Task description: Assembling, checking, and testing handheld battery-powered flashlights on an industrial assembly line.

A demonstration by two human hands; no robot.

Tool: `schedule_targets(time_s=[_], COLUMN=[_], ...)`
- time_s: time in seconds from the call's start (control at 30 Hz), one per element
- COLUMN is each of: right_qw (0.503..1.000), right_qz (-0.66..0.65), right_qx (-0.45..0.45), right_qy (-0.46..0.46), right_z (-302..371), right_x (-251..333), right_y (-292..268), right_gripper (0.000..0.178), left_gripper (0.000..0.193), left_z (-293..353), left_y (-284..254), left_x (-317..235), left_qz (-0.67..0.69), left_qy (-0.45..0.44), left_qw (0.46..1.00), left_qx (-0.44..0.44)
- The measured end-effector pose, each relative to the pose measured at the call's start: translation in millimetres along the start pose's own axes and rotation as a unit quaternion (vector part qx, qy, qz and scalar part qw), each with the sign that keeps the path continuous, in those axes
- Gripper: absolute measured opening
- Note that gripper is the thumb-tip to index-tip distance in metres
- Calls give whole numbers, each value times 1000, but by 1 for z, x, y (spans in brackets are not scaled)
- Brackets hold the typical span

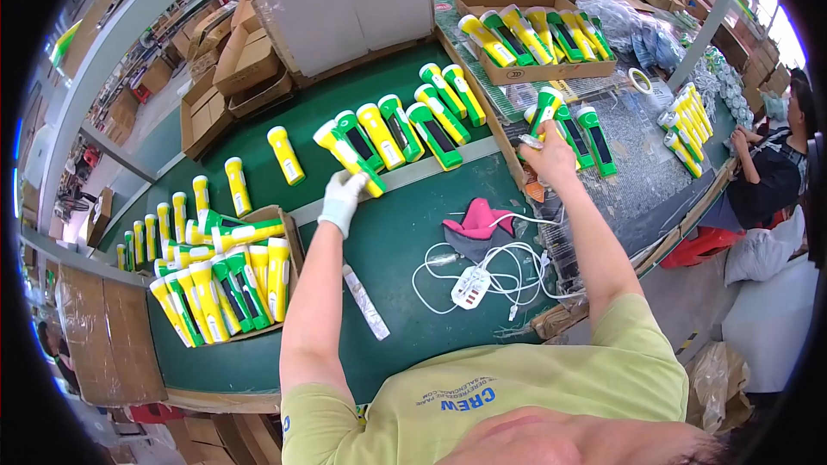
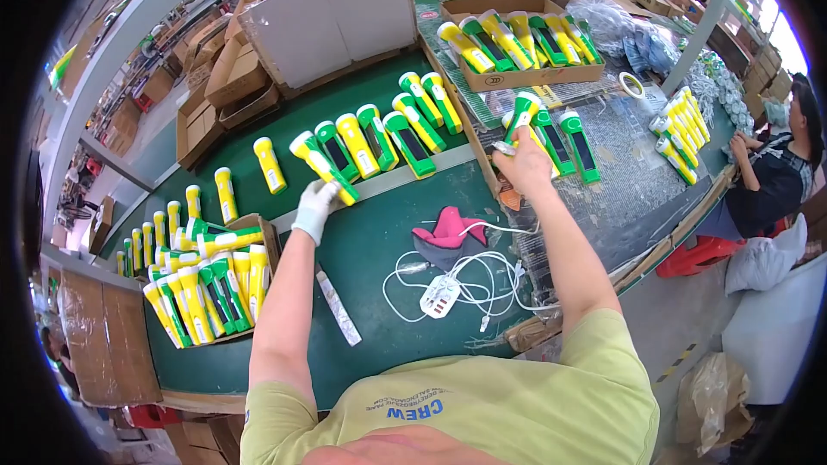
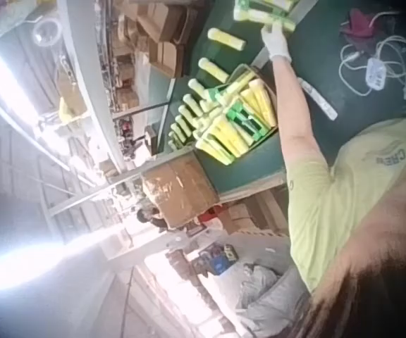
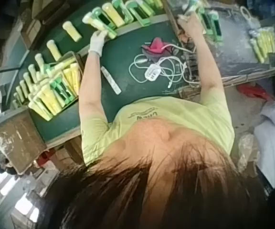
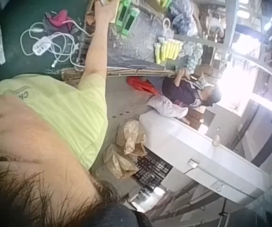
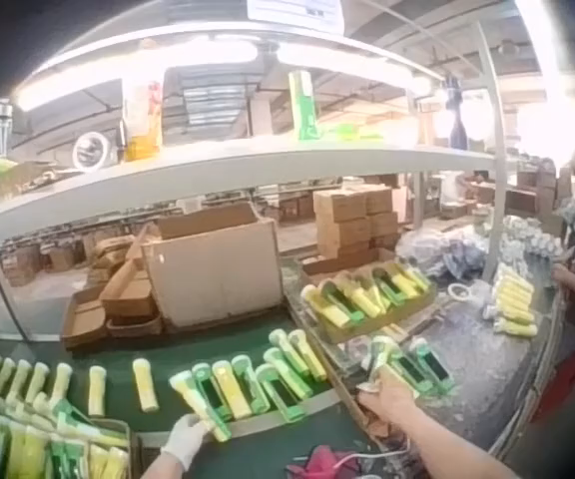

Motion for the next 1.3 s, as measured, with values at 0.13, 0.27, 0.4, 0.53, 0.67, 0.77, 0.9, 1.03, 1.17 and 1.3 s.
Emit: schedule_targets(time_s=[0.13, 0.27, 0.4, 0.53, 0.67, 0.77, 0.9, 1.03, 1.17, 1.3], right_qw=[994, 988, 981, 978, 963, 894, 790, 533, 707, 879], right_qz=[99, 149, 191, 133, -221, -418, -550, -749, -645, -408], right_qx=[36, 28, -27, -154, -82, 47, 239, 393, 288, 232], right_qy=[7, 28, 28, -43, -133, -153, -128, -21, -21, -89], right_z=[10, 39, 44, 51, 103, 146, 184, 174, 152, 166], right_x=[-29, -62, -99, -81, 19, 86, 138, 136, 123, 127], right_y=[-27, -56, -67, -87, -105, -81, -60, -60, -64, -34], right_gripper=[57, 54, 40, 36, 27, 23, 47, 43, 33, 30], left_gripper=[41, 32, 45, 54, 51, 53, 55, 49, 32, 37], left_z=[58, 129, 168, 238, 287, 292, 293, 265, 205, 233], left_y=[10, -8, -28, -27, -3, 2, 8, -31, -95, -32], left_x=[8, -15, -56, -144, -177, -173, -158, -124, -55, -90], left_qz=[188, 312, 172, -304, -363, -379, -364, -239, -43, -126], left_qy=[-68, -120, 31, 478, 616, 626, 639, 456, 196, 321], left_qw=[977, 941, 981, 820, 695, 678, 674, 846, 963, 935], left_qx=[79, 57, 85, -76, -68, -63, -64, -139, -182, -80])
Point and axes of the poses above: each hand's wrist, its own z-axis away from the middle knuckle, its own y-axis out of the palm, x = y × z, the point moved 6 cm from there along -z, towards the middle knuckle, and after that the axes turned 8 degrees about -x, right-handed, at the moved point
